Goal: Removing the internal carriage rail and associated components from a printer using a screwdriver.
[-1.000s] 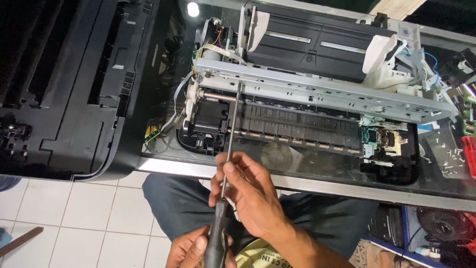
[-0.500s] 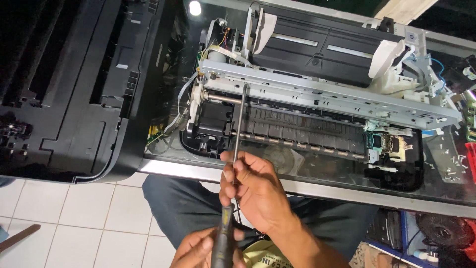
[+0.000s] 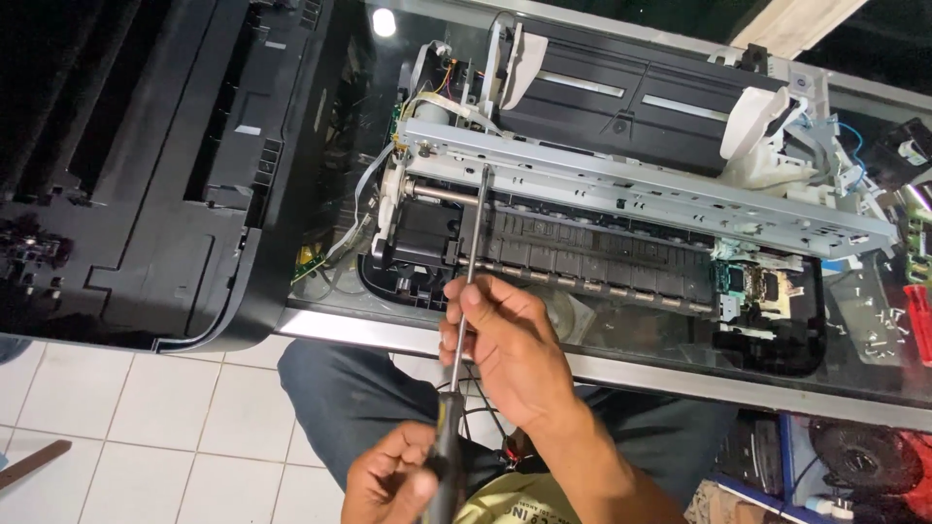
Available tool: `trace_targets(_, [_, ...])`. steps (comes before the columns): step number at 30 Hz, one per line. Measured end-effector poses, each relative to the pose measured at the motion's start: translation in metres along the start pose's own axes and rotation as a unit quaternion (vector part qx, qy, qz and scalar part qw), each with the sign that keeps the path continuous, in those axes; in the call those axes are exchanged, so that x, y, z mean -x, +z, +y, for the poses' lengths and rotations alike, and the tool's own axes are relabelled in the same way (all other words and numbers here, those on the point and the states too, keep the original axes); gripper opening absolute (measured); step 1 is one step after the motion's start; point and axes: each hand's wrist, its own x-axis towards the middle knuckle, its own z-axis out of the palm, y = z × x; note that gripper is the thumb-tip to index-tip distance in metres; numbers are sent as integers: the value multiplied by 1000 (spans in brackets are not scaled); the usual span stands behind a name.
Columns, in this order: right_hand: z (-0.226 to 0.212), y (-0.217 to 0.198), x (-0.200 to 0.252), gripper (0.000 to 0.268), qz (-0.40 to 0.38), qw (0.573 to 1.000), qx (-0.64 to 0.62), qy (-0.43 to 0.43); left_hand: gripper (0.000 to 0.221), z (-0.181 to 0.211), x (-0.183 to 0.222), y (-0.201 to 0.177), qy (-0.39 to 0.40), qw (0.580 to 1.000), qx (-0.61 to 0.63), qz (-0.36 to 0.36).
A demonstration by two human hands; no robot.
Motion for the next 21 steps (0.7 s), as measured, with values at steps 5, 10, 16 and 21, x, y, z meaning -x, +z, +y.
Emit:
trace_targets(5, [-4, -1, -3, 21, -1, 999, -36, 33, 67, 19, 6, 8, -219, 945, 242, -31])
trace_targets(10, [-9, 1, -5, 31, -61, 993, -85, 54, 67, 5, 5, -9, -194, 947, 246, -71])
trace_targets(16, [-11, 14, -9, 30, -4, 999, -17, 32, 63, 36, -17, 25, -110, 959, 247, -83])
trace_targets(21, [-12, 16, -12, 24, -4, 999, -33, 14, 66, 37, -13, 35, -214, 943, 240, 79])
